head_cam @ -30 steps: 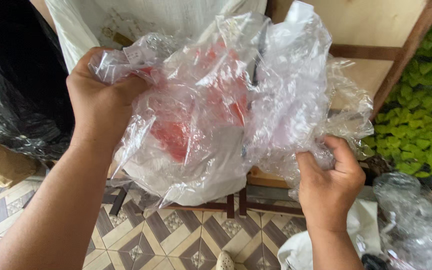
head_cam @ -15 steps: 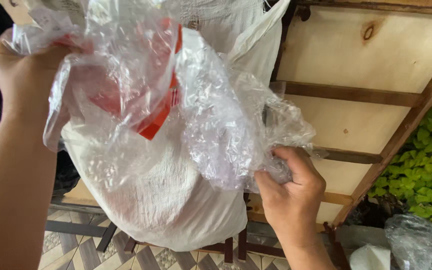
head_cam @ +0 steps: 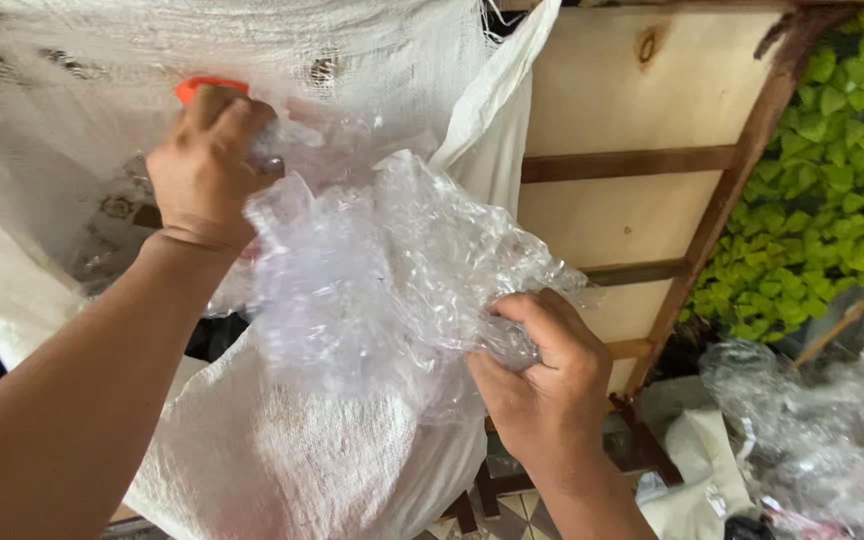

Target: The person unpacks various items from plastic bags and bubble wrap, including black textured material and orange objects. They place the unpacked items into a large white sack and continue to handle more packages from a pile on the floor.

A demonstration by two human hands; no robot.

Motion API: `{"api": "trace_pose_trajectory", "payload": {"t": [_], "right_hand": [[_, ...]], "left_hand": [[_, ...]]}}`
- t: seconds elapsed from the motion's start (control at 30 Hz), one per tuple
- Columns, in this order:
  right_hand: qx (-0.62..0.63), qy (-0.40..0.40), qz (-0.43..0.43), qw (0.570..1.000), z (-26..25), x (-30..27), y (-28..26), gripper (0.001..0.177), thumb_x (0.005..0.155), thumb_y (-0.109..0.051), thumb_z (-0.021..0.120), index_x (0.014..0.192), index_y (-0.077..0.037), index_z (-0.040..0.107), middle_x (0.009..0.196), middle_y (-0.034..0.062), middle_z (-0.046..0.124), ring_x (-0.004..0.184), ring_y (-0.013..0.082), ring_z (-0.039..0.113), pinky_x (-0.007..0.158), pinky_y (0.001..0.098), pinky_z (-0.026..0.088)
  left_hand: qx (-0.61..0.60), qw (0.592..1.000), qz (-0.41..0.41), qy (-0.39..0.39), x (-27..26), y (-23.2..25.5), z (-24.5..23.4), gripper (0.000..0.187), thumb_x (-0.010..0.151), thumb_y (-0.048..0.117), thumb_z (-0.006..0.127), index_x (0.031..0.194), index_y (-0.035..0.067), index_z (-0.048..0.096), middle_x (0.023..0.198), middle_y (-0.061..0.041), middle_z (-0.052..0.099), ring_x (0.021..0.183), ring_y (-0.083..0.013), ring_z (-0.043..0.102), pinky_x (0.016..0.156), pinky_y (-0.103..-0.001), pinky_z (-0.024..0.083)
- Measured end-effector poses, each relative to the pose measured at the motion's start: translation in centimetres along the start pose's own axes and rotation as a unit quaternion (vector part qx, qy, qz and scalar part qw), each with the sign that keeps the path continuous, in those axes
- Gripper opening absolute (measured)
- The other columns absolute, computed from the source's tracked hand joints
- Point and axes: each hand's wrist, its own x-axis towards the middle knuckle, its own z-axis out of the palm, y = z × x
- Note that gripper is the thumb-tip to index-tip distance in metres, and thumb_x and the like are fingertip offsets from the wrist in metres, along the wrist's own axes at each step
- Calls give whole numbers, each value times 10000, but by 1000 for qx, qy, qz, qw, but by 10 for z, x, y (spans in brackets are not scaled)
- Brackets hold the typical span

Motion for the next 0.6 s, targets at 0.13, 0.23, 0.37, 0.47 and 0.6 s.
{"api": "trace_pose_trajectory", "payload": {"t": [0.13,0.23,0.37,0.47,0.6], "right_hand": [[3,16,30,999,14,-3,-15,247,727,35,717,971,10,685,921,87,716,816,171,708,738,290,563],[3,15,34,999,24,-4,-26,230,737,24,731,962,0,690,910,85,720,802,168,719,714,279,572],[-3,4,7,1000,42,0,-42,234,750,20,735,977,-11,691,929,85,723,837,175,743,737,286,584],[-20,-11,-21,1000,62,11,-55,249,750,0,760,985,-46,692,923,74,718,833,184,732,744,306,581],[-88,-30,-102,990,94,44,-64,262,779,-74,825,993,-104,677,906,47,714,801,191,705,803,358,540]], "left_hand": [[-82,981,-2,-178,-44,13,37,330,881,30,668,1193,128,711,1265,-60,669,963,-197,671,803,-375,561],[-138,957,12,-254,-67,24,51,334,889,61,652,1212,132,703,1285,-58,663,1001,-201,664,840,-373,546],[-188,932,20,-311,-89,31,55,344,899,102,631,1237,139,693,1313,-56,655,1051,-206,654,889,-370,526],[-209,918,24,-336,-95,34,52,355,907,133,616,1255,143,685,1333,-54,649,1089,-209,647,926,-367,511],[-238,901,44,-359,-89,47,49,372,918,175,595,1280,150,674,1360,-51,641,1139,-214,637,975,-364,491]]}}
